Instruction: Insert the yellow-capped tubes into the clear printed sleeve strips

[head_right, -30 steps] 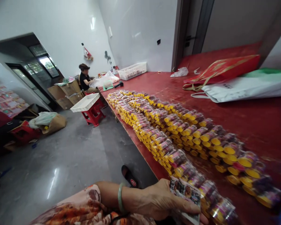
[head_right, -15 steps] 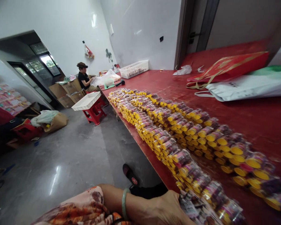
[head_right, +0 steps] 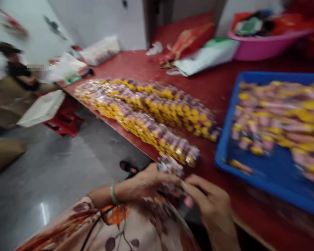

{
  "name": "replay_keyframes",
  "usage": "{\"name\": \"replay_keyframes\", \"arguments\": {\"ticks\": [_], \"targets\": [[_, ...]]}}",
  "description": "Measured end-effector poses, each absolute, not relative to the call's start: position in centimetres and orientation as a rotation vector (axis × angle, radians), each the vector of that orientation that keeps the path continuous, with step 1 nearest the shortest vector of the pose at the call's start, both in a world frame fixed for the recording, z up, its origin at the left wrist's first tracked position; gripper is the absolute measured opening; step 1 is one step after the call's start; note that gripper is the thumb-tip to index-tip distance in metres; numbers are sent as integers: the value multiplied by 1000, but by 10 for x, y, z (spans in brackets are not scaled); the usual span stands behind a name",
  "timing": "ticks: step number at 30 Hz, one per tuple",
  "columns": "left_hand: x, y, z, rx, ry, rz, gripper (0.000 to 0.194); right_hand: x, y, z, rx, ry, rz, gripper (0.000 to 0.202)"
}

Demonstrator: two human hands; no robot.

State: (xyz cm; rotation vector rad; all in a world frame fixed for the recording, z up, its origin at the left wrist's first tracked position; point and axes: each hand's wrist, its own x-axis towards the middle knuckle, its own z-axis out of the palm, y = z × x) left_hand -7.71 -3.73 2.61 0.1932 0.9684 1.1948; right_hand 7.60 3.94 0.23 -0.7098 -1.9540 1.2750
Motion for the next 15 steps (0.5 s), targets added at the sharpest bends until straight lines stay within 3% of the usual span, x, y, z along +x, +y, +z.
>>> {"name": "replay_keyframes", "arguments": {"ticks": [6, 15], "targets": [[-76, -22, 14, 256, 1092, 1206, 27, 80, 37, 1, -1070, -1734, 1653, 26], [-66, -6, 0, 264, 1188, 1243, 33, 105, 40, -7, -1098, -1595, 1553, 21]]}}
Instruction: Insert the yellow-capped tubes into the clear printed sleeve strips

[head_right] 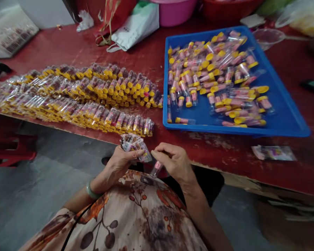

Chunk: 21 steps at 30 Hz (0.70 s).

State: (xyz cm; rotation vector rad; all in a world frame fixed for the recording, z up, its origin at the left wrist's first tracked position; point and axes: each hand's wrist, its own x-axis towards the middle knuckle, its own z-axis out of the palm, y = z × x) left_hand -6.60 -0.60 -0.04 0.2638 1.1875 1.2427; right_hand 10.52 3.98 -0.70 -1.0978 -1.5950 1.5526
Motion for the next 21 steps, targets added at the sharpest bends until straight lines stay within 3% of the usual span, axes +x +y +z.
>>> {"name": "replay_keyframes", "arguments": {"ticks": [6, 12, 21], "targets": [[-62, -3, -1, 197, 1238, 1325, 34, 140, 23, -17, -887, -1379, 1628, 12], [-57, -1, -2, 201, 1193, 1311, 33, 137, 6, -10, -824, -1408, 1481, 13], [-55, -5, 5, 166, 1151, 1282, 32, 119, -6, -9, -964, -1695, 621, 25]]}}
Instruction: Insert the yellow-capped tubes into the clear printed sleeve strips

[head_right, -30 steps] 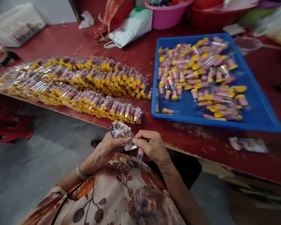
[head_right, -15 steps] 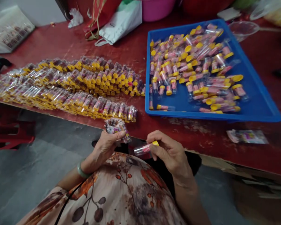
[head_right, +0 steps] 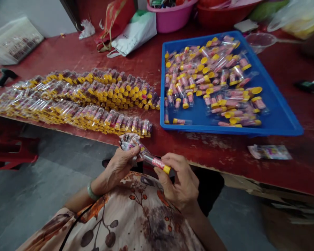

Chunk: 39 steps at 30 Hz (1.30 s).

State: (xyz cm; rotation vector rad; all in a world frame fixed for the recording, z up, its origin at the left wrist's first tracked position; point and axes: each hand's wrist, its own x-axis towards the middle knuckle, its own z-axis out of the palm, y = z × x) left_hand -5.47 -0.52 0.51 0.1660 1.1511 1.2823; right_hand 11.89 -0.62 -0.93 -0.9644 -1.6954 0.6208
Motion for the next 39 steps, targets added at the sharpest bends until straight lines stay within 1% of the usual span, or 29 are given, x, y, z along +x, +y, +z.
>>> {"name": "replay_keyframes", "arguments": {"ticks": [3, 6, 8, 10, 14, 19, 21, 25, 32, 36, 39], "targets": [[-52, -7, 7, 168, 1181, 1344, 36, 114, -12, -9, -948, -1692, 516, 26], [-51, -8, 9, 166, 1200, 1361, 38, 109, -14, -13, -973, -1629, 565, 20], [-51, -10, 9, 167, 1196, 1359, 38, 105, -15, -19, -1001, -1579, 603, 20], [-51, -11, 7, 176, 1193, 1361, 39, 100, -16, -25, -1002, -1533, 611, 24], [-52, -14, 5, 186, 1206, 1361, 38, 90, -18, -33, -959, -1497, 521, 34], [-55, -17, 13, 191, 1149, 1361, 32, 98, -23, -27, -783, -1784, 708, 39], [-56, -19, 17, 199, 1125, 1336, 31, 105, -26, -23, -723, -1873, 726, 40], [-53, -24, 20, 216, 1102, 1302, 27, 108, -28, -19, -767, -1804, 554, 40], [-43, -32, 15, 307, 1027, 1208, 27, 105, -19, -22, -841, -1723, 277, 24], [-41, -32, 17, 278, 1020, 1217, 28, 103, -19, -21, -833, -1723, 254, 23], [-42, -29, 18, 245, 1022, 1210, 29, 103, -20, -20, -834, -1744, 305, 29]]}}
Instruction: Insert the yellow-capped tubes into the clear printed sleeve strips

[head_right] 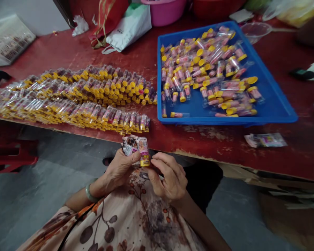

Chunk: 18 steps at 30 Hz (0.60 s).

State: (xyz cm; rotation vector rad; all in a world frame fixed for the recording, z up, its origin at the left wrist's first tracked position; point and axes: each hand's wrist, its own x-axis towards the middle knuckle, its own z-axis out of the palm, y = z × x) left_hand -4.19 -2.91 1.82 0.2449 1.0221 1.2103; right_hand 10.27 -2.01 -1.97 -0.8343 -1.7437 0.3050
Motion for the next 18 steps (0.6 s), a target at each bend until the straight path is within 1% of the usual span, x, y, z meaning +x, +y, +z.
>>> {"name": "replay_keyframes", "arguments": {"ticks": [6, 10, 13, 18], "targets": [[-41, -26, 15, 268, 1032, 1232, 30, 100, -19, -20, -861, -1738, 234, 31], [-38, -27, 13, 282, 1059, 1232, 32, 96, -19, -17, -853, -1743, 110, 26], [-37, -28, 12, 317, 1046, 1233, 27, 94, -19, -14, -856, -1740, 39, 22], [-38, -29, 10, 326, 1040, 1221, 23, 95, -19, -13, -868, -1737, -22, 21]]}}
